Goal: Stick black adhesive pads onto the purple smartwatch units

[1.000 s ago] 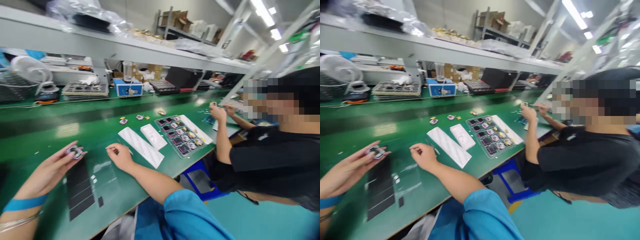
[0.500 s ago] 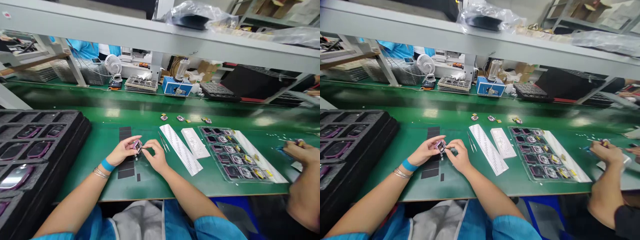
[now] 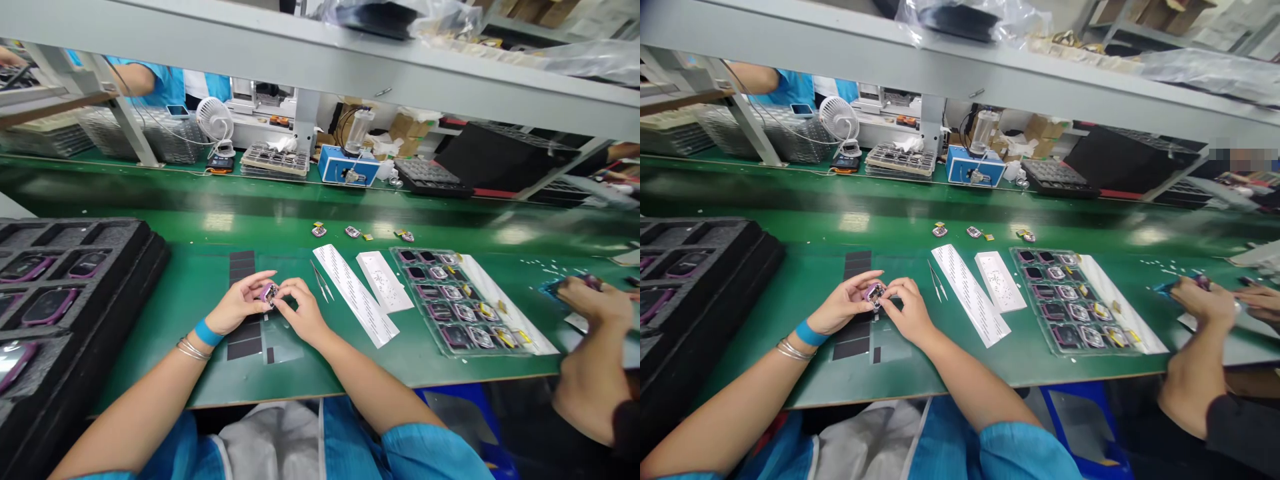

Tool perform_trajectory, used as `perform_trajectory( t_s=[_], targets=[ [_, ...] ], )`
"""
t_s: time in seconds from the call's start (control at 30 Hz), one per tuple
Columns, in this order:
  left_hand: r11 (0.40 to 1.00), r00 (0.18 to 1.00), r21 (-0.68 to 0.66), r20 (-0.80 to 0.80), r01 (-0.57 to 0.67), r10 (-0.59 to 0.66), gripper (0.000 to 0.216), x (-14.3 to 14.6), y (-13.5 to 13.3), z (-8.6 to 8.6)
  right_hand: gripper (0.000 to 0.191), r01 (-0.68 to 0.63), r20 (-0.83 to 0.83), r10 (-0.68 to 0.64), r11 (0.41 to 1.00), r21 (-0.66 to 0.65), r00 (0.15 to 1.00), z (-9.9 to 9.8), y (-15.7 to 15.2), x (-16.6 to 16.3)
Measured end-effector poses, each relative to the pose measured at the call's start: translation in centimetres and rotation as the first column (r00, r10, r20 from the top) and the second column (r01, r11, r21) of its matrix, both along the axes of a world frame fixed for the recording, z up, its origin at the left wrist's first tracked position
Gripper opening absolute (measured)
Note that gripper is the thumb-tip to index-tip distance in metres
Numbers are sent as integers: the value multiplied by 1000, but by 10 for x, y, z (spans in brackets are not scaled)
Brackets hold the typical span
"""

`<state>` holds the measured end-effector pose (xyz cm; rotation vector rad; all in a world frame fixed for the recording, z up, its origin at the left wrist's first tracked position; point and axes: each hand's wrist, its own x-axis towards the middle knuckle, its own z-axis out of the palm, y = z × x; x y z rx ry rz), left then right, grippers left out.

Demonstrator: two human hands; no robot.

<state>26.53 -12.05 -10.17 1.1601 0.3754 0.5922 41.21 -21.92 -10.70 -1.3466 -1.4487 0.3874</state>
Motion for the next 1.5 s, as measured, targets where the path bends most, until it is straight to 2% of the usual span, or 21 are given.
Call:
perform_trajectory(
  t_s=[0.1, 0.2, 0.27, 0.3, 0.33, 0.37, 0.43, 0.47, 0.53, 0.6, 0.63, 0.67, 0.7, 0.73, 0.77, 0.8, 0.83, 0.87, 0.93, 1.1, 1.5],
  targets=[
    [1000, 999, 3, -24, -23, 23, 57, 1, 0, 0, 3, 16, 71, -17, 1000, 15, 997, 1, 0, -3],
    [999, 998, 7, -29, -50, 50, 50, 1, 0, 0, 4, 53, 159, -66, 995, 87, 985, 7, -1, -3],
    [999, 999, -13, -4, -47, 47, 46, 1, 1, 2, 6, 133, 175, -164, 975, 177, 971, 15, -3, 8],
    [999, 999, -28, 15, -38, 39, 44, 0, 1, 3, 7, 220, 151, -259, 947, 234, 954, 20, -6, 19],
    [999, 999, -45, 36, -25, 26, 43, -1, 1, 4, 8, 345, 104, -386, 895, 283, 917, 24, -10, 34],
    [998, 998, -62, 55, -11, 15, 41, -1, 1, 5, 8, 490, 40, -526, 814, 313, 849, 28, -16, 52],
    [994, 996, -105, 86, 11, -2, 40, -3, 0, 8, 8, 774, -67, -789, 576, 263, 610, 33, -30, 95],
    [991, 995, -129, 96, 21, -8, 40, -3, 0, 9, 9, 849, -60, -860, 487, 204, 507, 33, -38, 117],
    [984, 993, -172, 111, 43, -24, 42, -4, -1, 11, 15, 886, 45, -890, 456, 83, 453, 31, -49, 151],
    [978, 992, -198, 124, 62, -38, 43, -4, -2, 11, 21, 928, 63, -939, 344, 143, 338, 28, -51, 163],
    [977, 991, -203, 129, 70, -44, 44, -4, -3, 11, 22, 926, 27, -947, 318, 204, 319, 27, -48, 159],
    [976, 990, -203, 133, 76, -49, 44, -4, -3, 11, 22, 904, -24, -932, 343, 255, 361, 26, -43, 149],
    [977, 989, -198, 136, 82, -55, 44, -3, -4, 10, 20, 857, -73, -879, 437, 272, 471, 25, -37, 133],
    [978, 988, -187, 138, 88, -63, 44, -3, -4, 10, 17, 767, -109, -771, 589, 254, 628, 23, -29, 113],
    [980, 988, -174, 140, 93, -69, 45, -3, -4, 9, 14, 613, -151, -594, 770, 176, 790, 21, -22, 91],
    [983, 987, -158, 141, 97, -75, 45, -2, -4, 8, 12, 432, -214, -408, 898, 79, 887, 19, -14, 68],
    [985, 987, -144, 142, 97, -77, 46, -2, -4, 6, 11, 258, -275, -248, 966, 3, 929, 16, -8, 47],
    [987, 987, -132, 142, 94, -75, 47, -2, -3, 5, 10, 139, -322, -146, 989, -46, 935, 13, -3, 30],
    [990, 988, -118, 137, 82, -66, 48, -1, -2, 3, 8, 35, -351, -72, 993, -110, 933, 8, 2, 6],
    [992, 991, -105, 122, 75, -62, 50, 0, -1, 1, 8, 69, -353, -121, 985, -157, 928, 2, -1, -2],
    [998, 996, -48, 84, 45, -41, 51, 2, -3, 1, 7, 96, -299, -136, 985, -145, 945, 4, -4, -3]
  ],
)
